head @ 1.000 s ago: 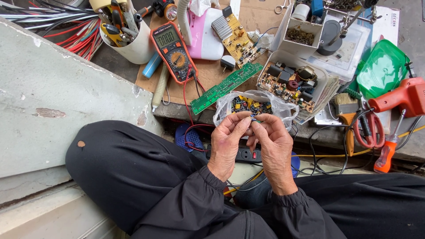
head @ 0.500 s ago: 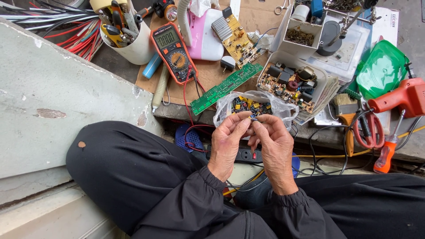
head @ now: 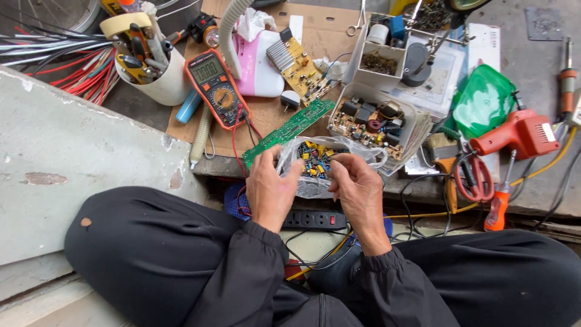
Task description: The person sits on the floor and uses a heat gun to apply heat to a green circuit board. They then use a magnifying glass to inspect the board and sort through a bag of small electronic components, picking up and examining individual parts.
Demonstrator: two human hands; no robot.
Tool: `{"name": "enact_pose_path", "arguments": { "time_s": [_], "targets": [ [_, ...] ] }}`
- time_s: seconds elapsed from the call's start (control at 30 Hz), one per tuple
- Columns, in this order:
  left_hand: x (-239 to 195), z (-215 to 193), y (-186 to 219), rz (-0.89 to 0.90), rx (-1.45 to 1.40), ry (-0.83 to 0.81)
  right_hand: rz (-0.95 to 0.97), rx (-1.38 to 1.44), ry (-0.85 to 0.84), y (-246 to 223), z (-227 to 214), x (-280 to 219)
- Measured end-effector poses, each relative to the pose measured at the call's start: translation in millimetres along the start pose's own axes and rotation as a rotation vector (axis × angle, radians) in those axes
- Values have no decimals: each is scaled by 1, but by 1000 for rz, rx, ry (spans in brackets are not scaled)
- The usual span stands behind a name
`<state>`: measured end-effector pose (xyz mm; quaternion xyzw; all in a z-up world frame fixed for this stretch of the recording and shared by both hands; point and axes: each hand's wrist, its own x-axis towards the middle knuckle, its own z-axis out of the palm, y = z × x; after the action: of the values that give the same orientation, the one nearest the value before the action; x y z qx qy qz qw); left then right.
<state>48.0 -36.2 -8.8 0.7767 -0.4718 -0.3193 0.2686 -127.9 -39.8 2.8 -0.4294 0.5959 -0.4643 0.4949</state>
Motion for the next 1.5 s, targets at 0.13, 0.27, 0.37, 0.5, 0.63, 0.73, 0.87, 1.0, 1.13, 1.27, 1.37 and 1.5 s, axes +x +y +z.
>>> {"name": "enact_pose_path", "arguments": {
  "time_s": [0.13,0.27,0.37,0.5,0.63,0.73,0.87,1.0,1.13,1.27,1.37,1.5],
  "targets": [
    [18,6,2,-149,-74,130,9,-90,-31,-8,1,15],
    [15,-4,19,-1,-281,260,26,-387,-186,8,12,36],
    [-11,-15,39,232,-293,283,79,-407,-169,41,15,49],
    [-24,-11,34,321,-246,-113,278,85,-29,55,15,51],
    [-11,14,-3,311,-45,-142,395,335,6,40,8,49],
    [-9,15,-1,286,6,-184,488,493,8,39,7,48],
    [-3,16,2,264,103,-192,541,573,46,34,5,48],
    [13,21,-5,165,224,-213,541,558,59,39,10,56],
    [40,35,-10,115,393,-292,489,423,35,39,13,65],
    [58,45,-9,103,478,-323,404,342,2,35,19,66],
    [61,44,-6,61,432,-385,363,301,9,42,18,58],
    [42,26,22,13,417,-407,337,192,35,48,10,53]
  ]
}}
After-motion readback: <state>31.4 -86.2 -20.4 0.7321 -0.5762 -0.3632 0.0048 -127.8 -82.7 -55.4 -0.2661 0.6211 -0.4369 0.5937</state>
